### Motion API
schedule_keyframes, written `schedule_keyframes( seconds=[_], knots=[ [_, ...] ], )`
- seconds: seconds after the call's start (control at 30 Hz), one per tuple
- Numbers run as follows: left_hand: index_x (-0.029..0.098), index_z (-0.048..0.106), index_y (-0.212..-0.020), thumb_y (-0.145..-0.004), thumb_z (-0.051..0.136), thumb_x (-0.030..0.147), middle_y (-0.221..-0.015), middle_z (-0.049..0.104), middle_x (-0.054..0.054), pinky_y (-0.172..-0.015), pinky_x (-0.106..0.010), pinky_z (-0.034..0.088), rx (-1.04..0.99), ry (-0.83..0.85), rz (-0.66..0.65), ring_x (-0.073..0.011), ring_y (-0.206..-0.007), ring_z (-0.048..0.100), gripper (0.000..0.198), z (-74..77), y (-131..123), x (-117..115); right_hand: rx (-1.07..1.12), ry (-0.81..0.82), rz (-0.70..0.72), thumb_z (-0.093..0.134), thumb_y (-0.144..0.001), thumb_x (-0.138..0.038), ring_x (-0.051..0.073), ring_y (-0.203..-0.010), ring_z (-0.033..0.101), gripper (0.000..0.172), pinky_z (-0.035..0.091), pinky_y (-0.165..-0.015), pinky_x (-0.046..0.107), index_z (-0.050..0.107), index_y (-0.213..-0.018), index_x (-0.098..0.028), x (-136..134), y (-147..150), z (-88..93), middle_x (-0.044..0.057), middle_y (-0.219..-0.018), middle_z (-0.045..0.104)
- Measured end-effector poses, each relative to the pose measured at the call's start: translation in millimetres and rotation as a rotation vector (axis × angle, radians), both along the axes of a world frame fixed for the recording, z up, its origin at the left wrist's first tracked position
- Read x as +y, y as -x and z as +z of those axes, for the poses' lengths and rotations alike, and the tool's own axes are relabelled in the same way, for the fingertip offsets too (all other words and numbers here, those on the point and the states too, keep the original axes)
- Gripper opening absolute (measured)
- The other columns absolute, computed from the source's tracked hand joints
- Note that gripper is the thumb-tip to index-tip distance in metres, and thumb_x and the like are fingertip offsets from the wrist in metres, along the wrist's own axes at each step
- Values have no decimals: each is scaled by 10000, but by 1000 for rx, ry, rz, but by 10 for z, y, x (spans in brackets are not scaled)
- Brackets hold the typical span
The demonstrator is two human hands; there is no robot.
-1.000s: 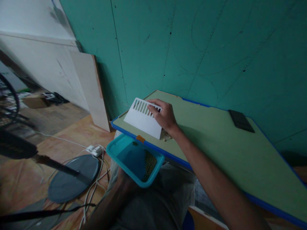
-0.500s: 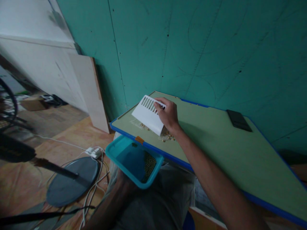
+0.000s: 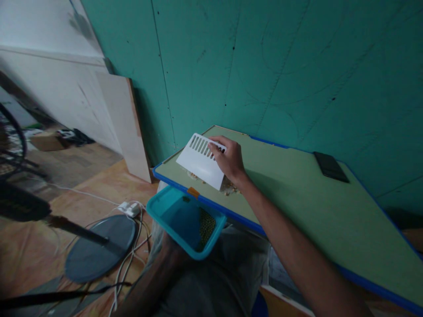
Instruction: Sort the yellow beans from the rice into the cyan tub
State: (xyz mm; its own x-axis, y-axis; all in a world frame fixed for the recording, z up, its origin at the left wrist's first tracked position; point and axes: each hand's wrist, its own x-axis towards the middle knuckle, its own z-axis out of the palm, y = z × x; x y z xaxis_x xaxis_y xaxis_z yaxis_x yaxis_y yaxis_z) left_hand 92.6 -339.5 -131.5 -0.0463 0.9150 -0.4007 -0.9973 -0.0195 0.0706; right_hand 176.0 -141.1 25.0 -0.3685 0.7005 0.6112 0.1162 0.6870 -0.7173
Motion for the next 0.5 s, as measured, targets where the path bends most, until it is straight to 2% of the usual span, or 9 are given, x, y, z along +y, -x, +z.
schedule_keyframes(
  seconds=[0.07,0.23,0.33,0.4,0.5],
  knots=[
    [186,821,-934,-991,344,587,-933,807,-56,-861,-354,606,-23,-20,-16,-221,-859,759,625,30,-6,2,-5,13,13,693,-833,-337,207,-769,700,270,536,-665,341,784,-1030,-175,-26,5,10,82,-948,786],
    [152,783,-1147,-930,479,614,-1184,759,-119,-1055,-444,519,-47,-65,-32,-282,-1032,739,594,54,-10,9,-21,41,35,693,-836,-368,200,-739,691,279,552,-675,350,780,-1030,-186,-105,17,37,71,-911,780],
    [159,771,-1180,-932,505,586,-1244,739,-109,-1057,-415,514,-54,-76,-20,-262,-1063,728,561,62,-12,-2,-16,50,62,694,-843,-368,191,-704,680,280,551,-660,347,781,-1040,-189,-137,26,41,61,-866,771],
    [172,801,-1091,-955,465,579,-1153,775,-91,-957,-376,564,-19,-58,-15,-242,-998,742,545,71,-13,-10,-16,47,74,697,-844,-370,193,-714,683,275,550,-657,345,782,-1035,-192,-151,32,41,61,-868,771],
    [191,817,-823,-1003,345,564,-834,799,-45,-777,-290,593,-7,-26,-2,-180,-759,743,628,79,-6,-14,-20,47,81,698,-844,-374,196,-738,690,267,553,-661,342,781,-1024,-196,-170,39,42,60,-888,774]
  ],
)
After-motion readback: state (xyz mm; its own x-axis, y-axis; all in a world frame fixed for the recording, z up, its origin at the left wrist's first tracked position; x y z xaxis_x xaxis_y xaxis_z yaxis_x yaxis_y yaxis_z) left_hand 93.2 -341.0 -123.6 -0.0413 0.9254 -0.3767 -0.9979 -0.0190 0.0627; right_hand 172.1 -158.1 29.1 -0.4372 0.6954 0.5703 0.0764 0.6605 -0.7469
